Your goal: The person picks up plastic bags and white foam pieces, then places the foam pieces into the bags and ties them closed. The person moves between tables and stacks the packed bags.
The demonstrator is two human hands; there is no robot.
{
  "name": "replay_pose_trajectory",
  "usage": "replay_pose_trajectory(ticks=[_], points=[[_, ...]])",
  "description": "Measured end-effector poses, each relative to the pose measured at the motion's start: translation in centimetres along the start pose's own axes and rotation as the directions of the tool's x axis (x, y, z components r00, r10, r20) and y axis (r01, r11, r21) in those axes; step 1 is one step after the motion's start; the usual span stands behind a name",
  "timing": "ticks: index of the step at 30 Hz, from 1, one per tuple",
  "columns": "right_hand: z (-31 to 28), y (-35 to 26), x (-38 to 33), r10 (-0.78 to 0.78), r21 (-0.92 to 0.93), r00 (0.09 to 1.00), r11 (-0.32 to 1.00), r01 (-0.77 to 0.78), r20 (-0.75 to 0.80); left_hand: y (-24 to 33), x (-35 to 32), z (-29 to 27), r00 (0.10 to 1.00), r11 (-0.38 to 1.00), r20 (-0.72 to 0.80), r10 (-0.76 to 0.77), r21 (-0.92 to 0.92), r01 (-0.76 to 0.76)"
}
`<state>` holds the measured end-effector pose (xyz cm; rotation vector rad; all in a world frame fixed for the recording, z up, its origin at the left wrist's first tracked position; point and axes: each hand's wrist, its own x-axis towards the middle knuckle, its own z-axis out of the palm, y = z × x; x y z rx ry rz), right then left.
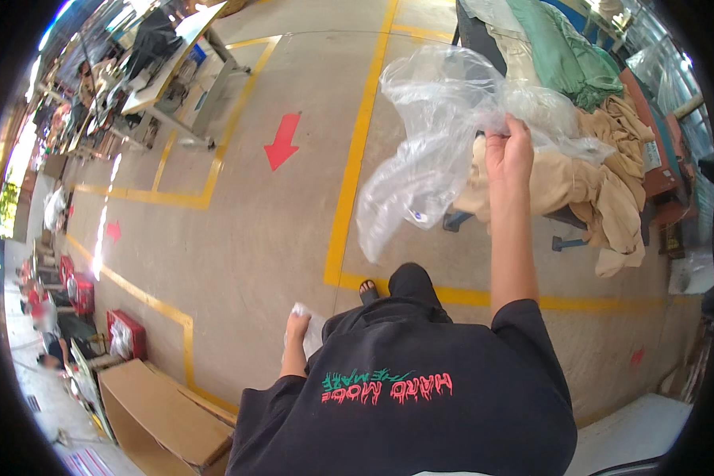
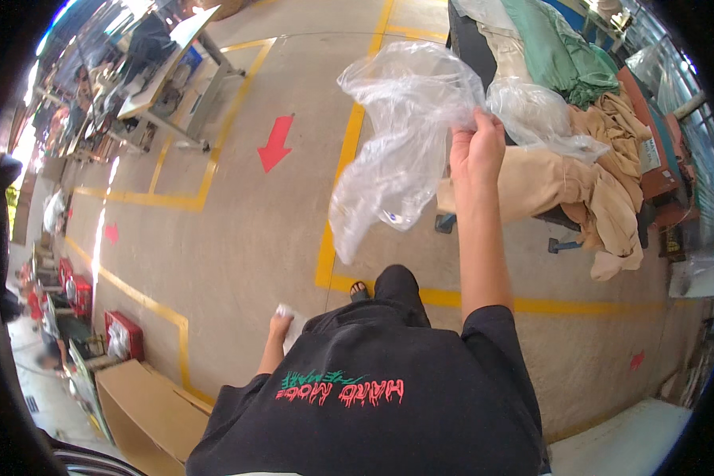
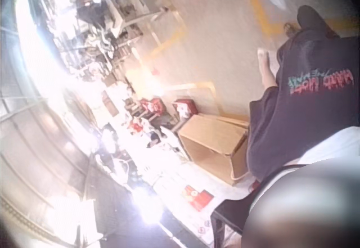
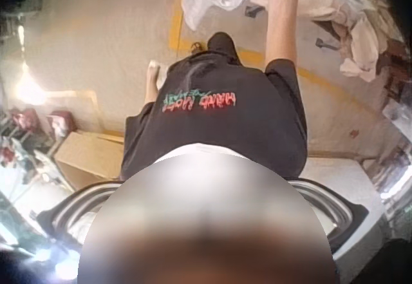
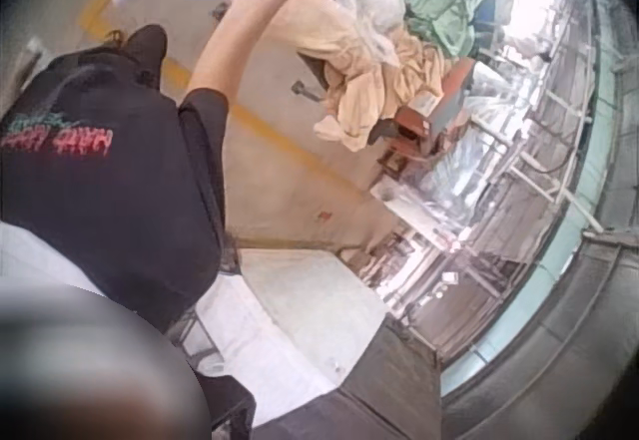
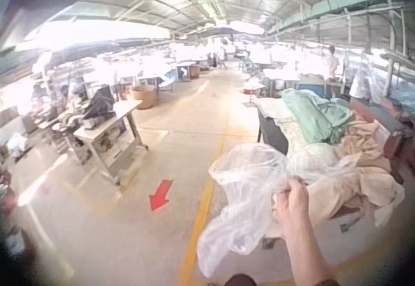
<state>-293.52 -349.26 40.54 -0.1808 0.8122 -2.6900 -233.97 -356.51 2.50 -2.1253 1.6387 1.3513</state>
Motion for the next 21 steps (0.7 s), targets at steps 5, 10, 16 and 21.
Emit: replay_pose_trajectory(ticks=[5,10,16,21], points=[[2.8,5.7,13.9,-0.048,-0.087,0.989,0.996,0.036,-0.143,28.9,9.7,-2.2,0.930,0.924,0.052,0.364,0.108,-0.368],[2.8,13.7,27.3,0.000,-0.082,0.967,0.996,-0.022,-0.253,51.7,11.4,-1.7,0.809,0.800,0.099,0.579,-0.259,-0.541],[7.8,24.5,43.5,0.268,-0.115,0.920,0.944,-0.311,-0.286,75.2,18.6,-5.7,0.663,0.552,-0.101,0.742,-0.469,-0.690],[8.6,34.1,58.2,0.240,-0.239,0.917,0.916,-0.323,-0.319,88.1,29.4,-11.0,0.814,0.564,-0.093,0.573,-0.675,-0.475]])
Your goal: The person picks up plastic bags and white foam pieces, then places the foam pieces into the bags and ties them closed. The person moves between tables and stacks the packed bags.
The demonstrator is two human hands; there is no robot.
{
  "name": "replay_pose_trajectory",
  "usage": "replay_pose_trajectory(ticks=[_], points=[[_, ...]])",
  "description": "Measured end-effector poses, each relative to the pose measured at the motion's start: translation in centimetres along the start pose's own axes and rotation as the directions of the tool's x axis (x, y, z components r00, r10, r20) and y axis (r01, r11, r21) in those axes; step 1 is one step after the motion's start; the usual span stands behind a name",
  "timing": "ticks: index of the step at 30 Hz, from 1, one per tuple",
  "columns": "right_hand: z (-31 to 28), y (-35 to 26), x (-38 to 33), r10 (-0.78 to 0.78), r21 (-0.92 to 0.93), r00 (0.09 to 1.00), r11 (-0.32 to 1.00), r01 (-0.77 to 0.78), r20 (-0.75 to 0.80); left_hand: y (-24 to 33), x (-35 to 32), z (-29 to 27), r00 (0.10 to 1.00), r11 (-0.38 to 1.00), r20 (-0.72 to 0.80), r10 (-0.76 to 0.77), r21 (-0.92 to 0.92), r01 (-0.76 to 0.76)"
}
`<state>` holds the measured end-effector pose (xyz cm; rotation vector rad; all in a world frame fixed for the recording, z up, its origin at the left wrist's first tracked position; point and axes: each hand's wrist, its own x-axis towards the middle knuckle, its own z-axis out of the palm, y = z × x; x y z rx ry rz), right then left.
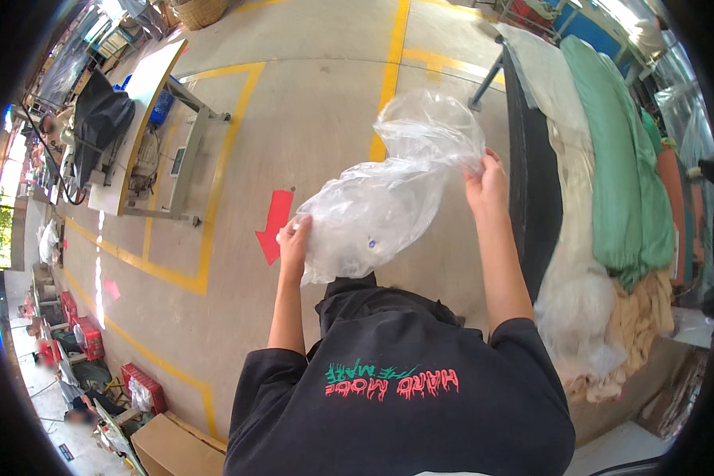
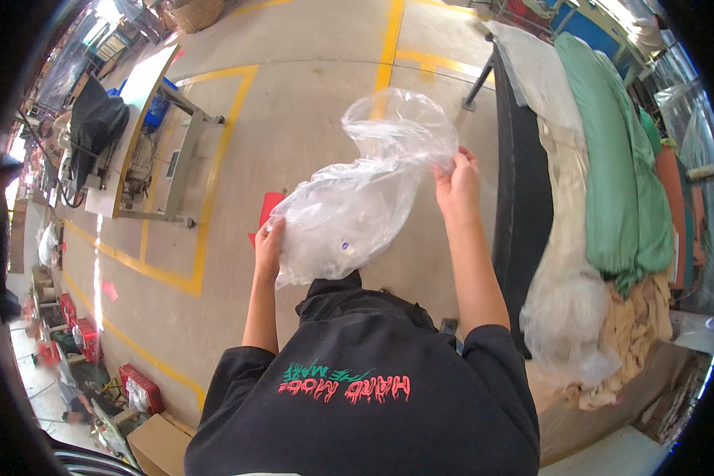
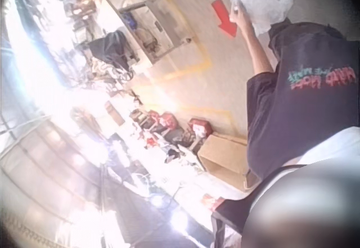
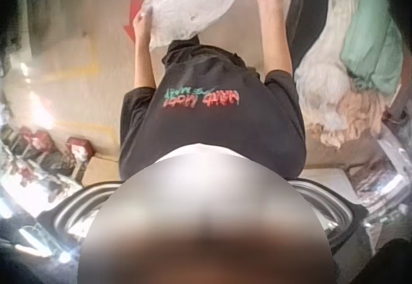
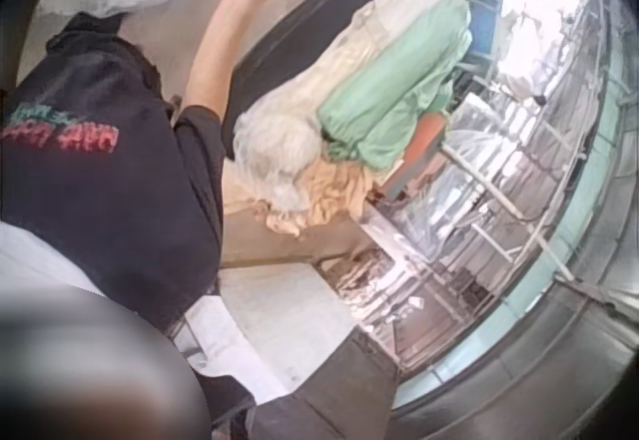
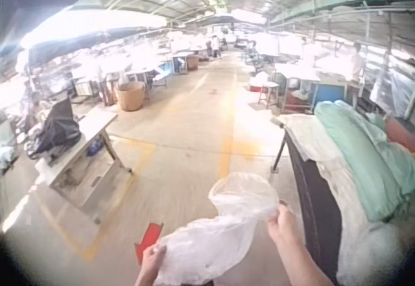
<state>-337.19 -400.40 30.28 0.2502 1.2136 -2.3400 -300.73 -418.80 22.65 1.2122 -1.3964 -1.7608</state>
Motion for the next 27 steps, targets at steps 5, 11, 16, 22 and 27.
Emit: replay_pose_trajectory(ticks=[5,11,16,22,27], points=[[2.3,3.3,15.8,0.176,0.086,0.970,0.983,-0.164,-0.166,4.1,16.8,0.6,0.977,0.977,0.003,-0.212,-0.003,0.212],[5.5,6.5,26.8,0.277,0.254,0.891,0.948,-0.192,-0.361,11.8,37.6,6.3,0.988,0.837,0.148,-0.046,0.545,-0.043],[8.3,6.3,37.8,0.213,0.284,0.854,0.955,-0.081,-0.475,16.7,56.4,14.1,0.970,0.797,0.146,0.196,0.552,-0.244],[17.5,5.2,56.3,0.234,0.324,0.841,0.943,-0.074,-0.488,23.1,74.3,27.1,0.863,0.708,0.504,-0.015,0.615,-0.347],[32.9,3.5,74.0,0.222,0.093,0.974,0.972,-0.217,-0.049,28.8,85.3,38.3,0.860,0.857,0.507,-0.047,0.463,-0.226]])
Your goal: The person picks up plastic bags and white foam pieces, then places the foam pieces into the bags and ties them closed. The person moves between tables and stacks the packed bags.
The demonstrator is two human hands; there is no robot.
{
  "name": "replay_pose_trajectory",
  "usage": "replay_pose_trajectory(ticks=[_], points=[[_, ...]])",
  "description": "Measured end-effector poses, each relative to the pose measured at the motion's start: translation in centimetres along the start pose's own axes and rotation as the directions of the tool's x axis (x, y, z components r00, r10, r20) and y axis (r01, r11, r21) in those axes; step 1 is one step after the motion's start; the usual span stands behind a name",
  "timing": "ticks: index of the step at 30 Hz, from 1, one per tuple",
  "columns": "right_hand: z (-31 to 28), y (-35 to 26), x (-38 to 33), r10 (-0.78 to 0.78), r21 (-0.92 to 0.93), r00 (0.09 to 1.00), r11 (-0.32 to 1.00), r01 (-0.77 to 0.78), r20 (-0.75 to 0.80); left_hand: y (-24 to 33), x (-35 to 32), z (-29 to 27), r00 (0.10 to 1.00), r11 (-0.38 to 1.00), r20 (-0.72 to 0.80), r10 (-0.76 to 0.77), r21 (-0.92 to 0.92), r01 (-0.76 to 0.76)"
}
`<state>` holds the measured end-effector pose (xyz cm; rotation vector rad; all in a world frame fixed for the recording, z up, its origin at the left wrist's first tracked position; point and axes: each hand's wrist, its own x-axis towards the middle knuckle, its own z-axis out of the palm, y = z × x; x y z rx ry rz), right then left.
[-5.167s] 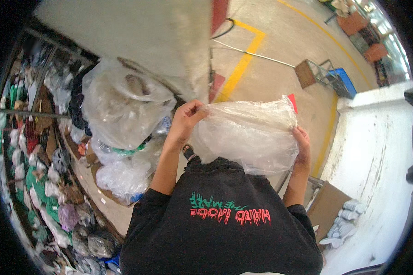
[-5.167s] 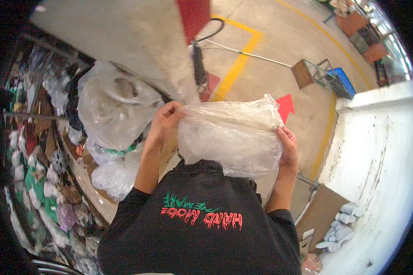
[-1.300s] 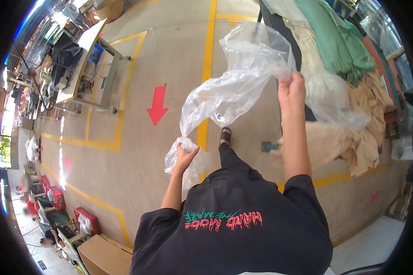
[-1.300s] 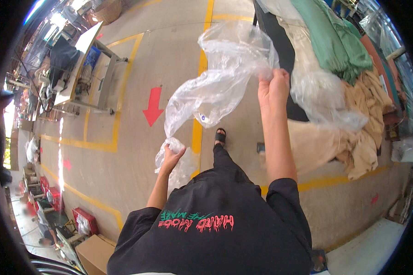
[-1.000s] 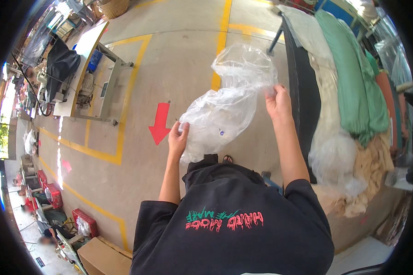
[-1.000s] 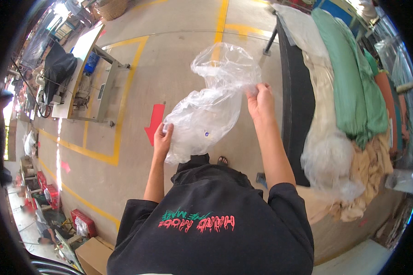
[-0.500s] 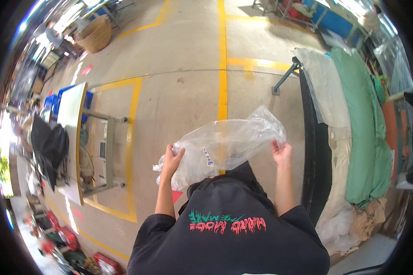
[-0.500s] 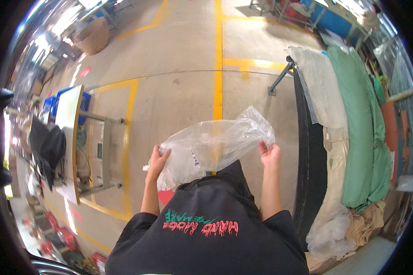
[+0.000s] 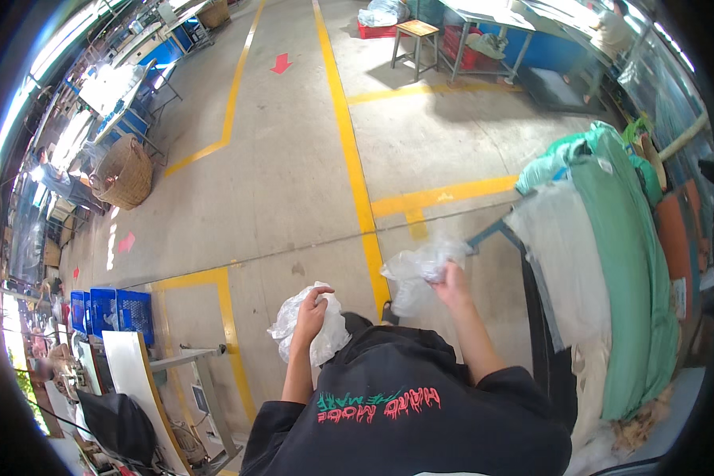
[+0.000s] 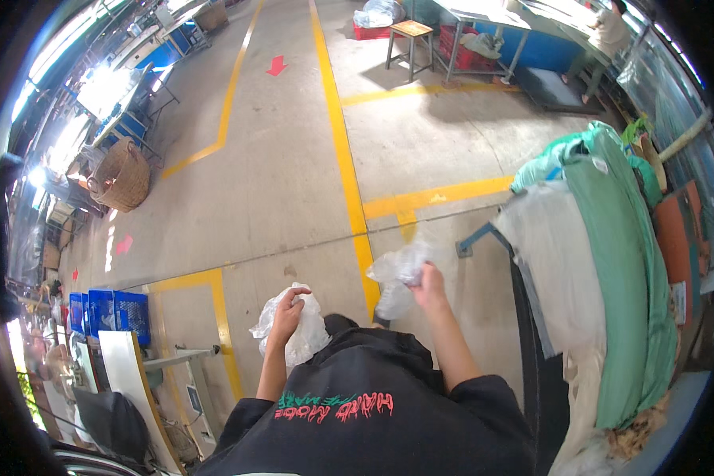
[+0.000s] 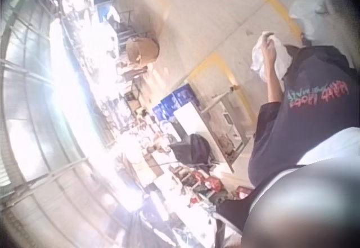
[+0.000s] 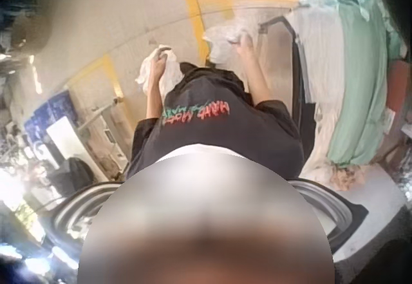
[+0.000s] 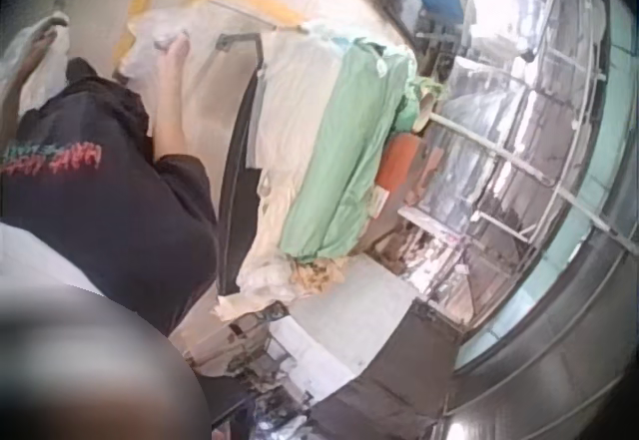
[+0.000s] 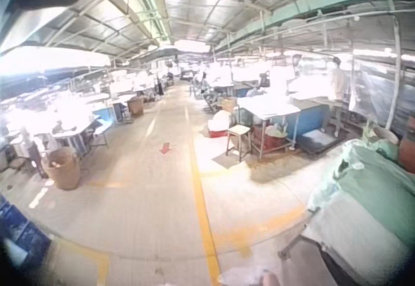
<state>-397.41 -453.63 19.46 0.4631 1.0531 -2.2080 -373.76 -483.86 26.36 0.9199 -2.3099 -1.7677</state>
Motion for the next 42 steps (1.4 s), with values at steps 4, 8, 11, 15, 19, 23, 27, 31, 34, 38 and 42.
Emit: replay_pose_trajectory(ticks=[4,8,11,15,19,23,27,31,34,38,42], points=[[14.5,-1.5,11.2,0.117,-0.467,0.953,0.884,0.028,0.279,4.4,12.2,-2.0,0.991,0.950,-0.023,-0.135,-0.288,0.123],[27.4,-2.7,20.7,0.008,-0.623,0.902,0.726,0.291,0.431,8.1,26.4,-6.3,0.933,0.894,-0.160,-0.321,-0.376,0.243],[34.1,-6.5,28.7,0.082,-0.749,0.984,0.659,0.065,0.157,12.7,37.7,-12.8,0.964,0.685,-0.088,-0.252,-0.719,0.114],[37.9,-13.0,39.7,-0.353,-0.964,0.932,0.208,0.166,0.085,20.7,48.6,-20.1,0.987,0.233,-0.135,0.087,-0.961,-0.151],[38.1,-19.3,49.2,-0.654,-0.951,0.691,-0.197,0.237,0.308,27.5,64.6,-24.0,0.641,-0.246,-0.101,0.761,-0.959,0.142],[40.7,-26.0,58.2,-0.416,-0.922,0.851,0.072,0.382,0.320,31.9,79.4,-24.2,0.728,0.112,-0.044,0.684,-0.980,-0.164],[48.0,-32.0,67.5,0.064,-0.340,0.929,0.938,0.069,0.364,36.5,92.0,-21.6,0.935,0.566,-0.287,0.208,-0.744,-0.355],[58.0,-38.0,79.7,0.210,-0.842,0.947,0.530,0.099,0.244,40.4,105.8,-22.0,0.997,0.331,-0.008,0.081,-0.943,-0.034],[64.5,-43.2,90.1,0.105,-0.515,0.929,0.851,0.101,0.355,40.5,113.8,-24.3,0.952,0.737,-0.299,-0.064,-0.657,-0.157],[69.9,-49.3,103.5,0.062,-0.053,0.925,0.998,-0.046,0.374,39.7,122.6,-27.6,0.895,0.711,-0.372,-0.247,-0.697,-0.093],[73.2,-51.6,115.8,0.050,-0.007,0.960,0.999,-0.051,0.275,39.1,133.5,-28.8,0.863,0.902,-0.435,-0.257,-0.428,0.054]])
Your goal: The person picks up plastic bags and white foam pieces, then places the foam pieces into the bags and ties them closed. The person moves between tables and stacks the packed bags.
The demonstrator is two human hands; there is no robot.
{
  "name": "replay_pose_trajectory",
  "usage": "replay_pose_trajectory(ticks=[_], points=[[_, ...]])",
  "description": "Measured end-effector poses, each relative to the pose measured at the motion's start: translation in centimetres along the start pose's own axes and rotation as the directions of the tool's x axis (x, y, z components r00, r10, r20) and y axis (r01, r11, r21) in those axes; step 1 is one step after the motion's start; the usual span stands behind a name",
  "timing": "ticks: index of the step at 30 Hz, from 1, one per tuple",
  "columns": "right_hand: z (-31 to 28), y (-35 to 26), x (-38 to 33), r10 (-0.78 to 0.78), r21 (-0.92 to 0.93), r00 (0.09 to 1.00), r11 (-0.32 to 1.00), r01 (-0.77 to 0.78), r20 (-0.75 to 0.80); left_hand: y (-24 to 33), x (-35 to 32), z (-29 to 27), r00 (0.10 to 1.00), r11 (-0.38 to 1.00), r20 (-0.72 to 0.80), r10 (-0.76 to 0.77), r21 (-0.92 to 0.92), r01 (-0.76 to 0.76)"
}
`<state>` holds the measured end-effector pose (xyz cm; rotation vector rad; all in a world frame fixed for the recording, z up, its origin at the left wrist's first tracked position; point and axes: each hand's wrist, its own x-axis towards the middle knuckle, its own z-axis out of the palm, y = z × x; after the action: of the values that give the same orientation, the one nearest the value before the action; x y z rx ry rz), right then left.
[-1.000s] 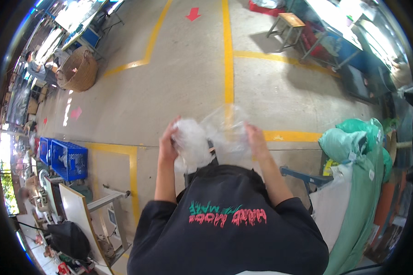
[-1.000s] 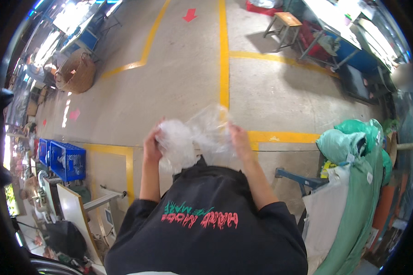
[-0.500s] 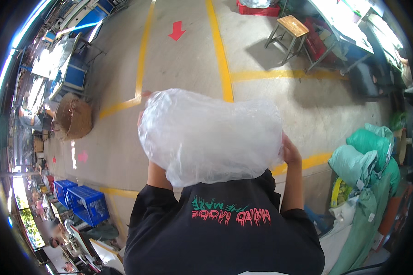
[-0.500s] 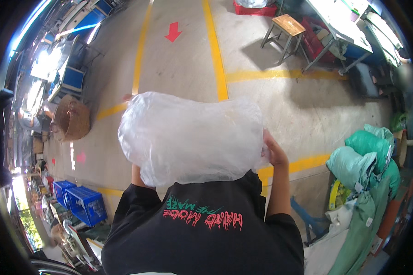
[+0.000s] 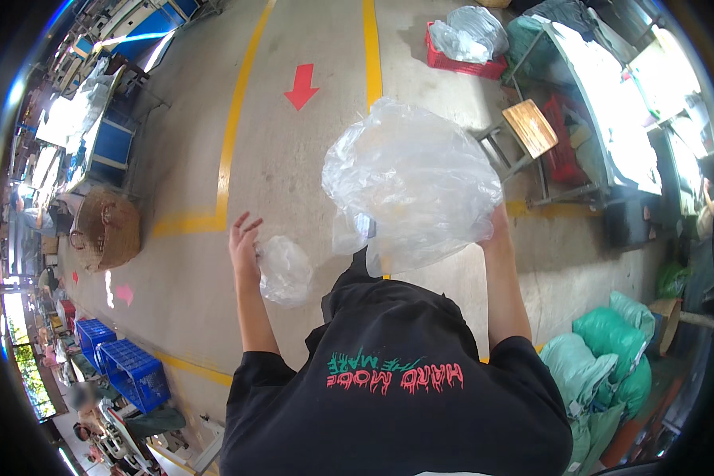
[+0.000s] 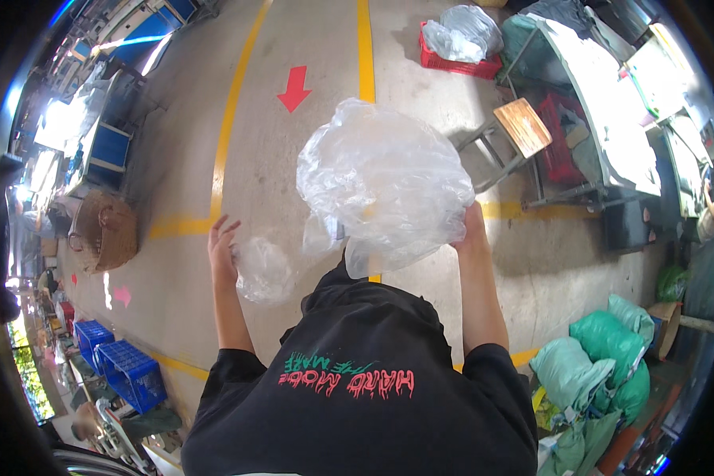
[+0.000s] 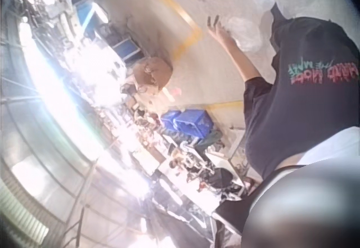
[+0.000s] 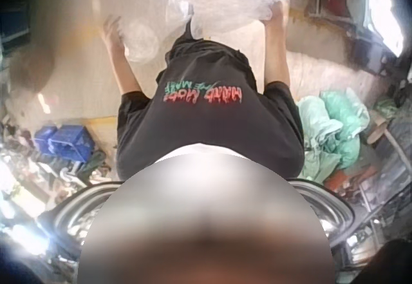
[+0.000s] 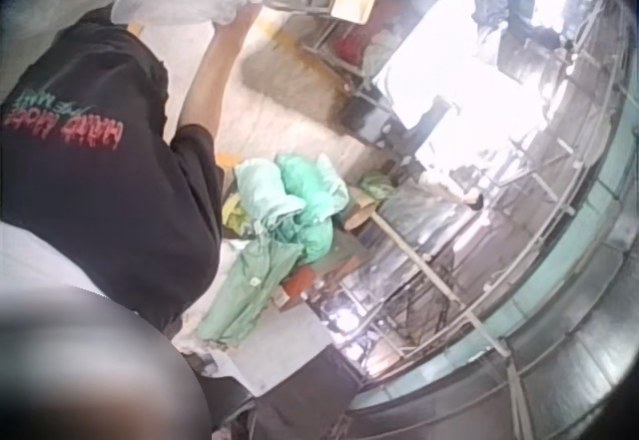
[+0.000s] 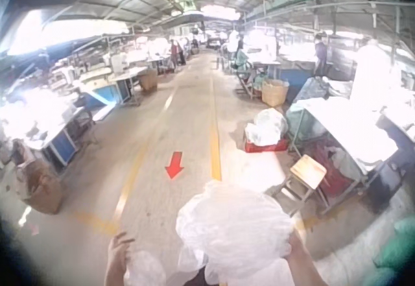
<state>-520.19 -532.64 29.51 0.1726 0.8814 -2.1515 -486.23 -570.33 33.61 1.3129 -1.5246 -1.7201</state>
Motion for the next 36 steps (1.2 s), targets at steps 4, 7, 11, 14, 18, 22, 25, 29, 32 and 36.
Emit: replay_pose_trajectory(ticks=[4,7,11,14,18,22,25,29,32,36], points=[[0.4,-0.5,10.9,0.157,0.067,0.972,0.987,-0.147,-0.173,2.7,9.1,9.1,0.974,0.899,0.189,0.125,0.393,-0.191],[2.2,-1.3,18.2,0.199,0.040,0.968,0.980,-0.195,-0.156,6.5,14.1,20.9,0.805,0.762,0.385,0.451,0.304,-0.572],[5.4,-3.6,25.5,0.188,-0.162,0.869,0.943,-0.289,-0.457,10.9,18.7,35.1,0.487,0.453,0.786,0.382,0.300,-0.840],[6.9,-7.6,30.5,0.106,-0.030,0.950,0.992,-0.120,-0.292,12.0,25.3,44.2,0.376,0.541,0.922,0.095,0.270,-0.797],[6.0,-17.2,36.5,0.068,-0.412,0.983,0.901,-0.133,-0.168,12.7,36.8,53.5,0.411,0.566,0.871,0.268,0.202,-0.799],[4.4,-28.3,44.4,-0.076,-0.652,0.986,0.757,-0.042,-0.152,16.0,46.4,60.4,0.599,0.316,0.756,0.264,0.519,-0.794],[4.2,-35.7,51.8,-0.222,-0.696,0.958,0.717,0.035,-0.181,19.3,51.9,66.5,0.678,0.163,0.704,0.213,0.658,-0.735],[5.2,-44.7,61.8,-0.546,-0.998,0.835,-0.059,0.035,0.062,22.8,55.4,72.8,0.723,0.128,0.679,0.128,0.712,-0.691],[6.0,-50.2,68.7,-0.659,-0.973,0.736,0.030,0.228,0.152,25.8,59.8,79.3,0.746,0.190,0.665,-0.025,0.736,-0.650],[6.8,-55.1,77.5,-0.605,-0.942,0.793,0.216,0.255,0.076,29.2,66.0,90.2,0.679,0.426,0.729,-0.081,0.642,-0.638]])
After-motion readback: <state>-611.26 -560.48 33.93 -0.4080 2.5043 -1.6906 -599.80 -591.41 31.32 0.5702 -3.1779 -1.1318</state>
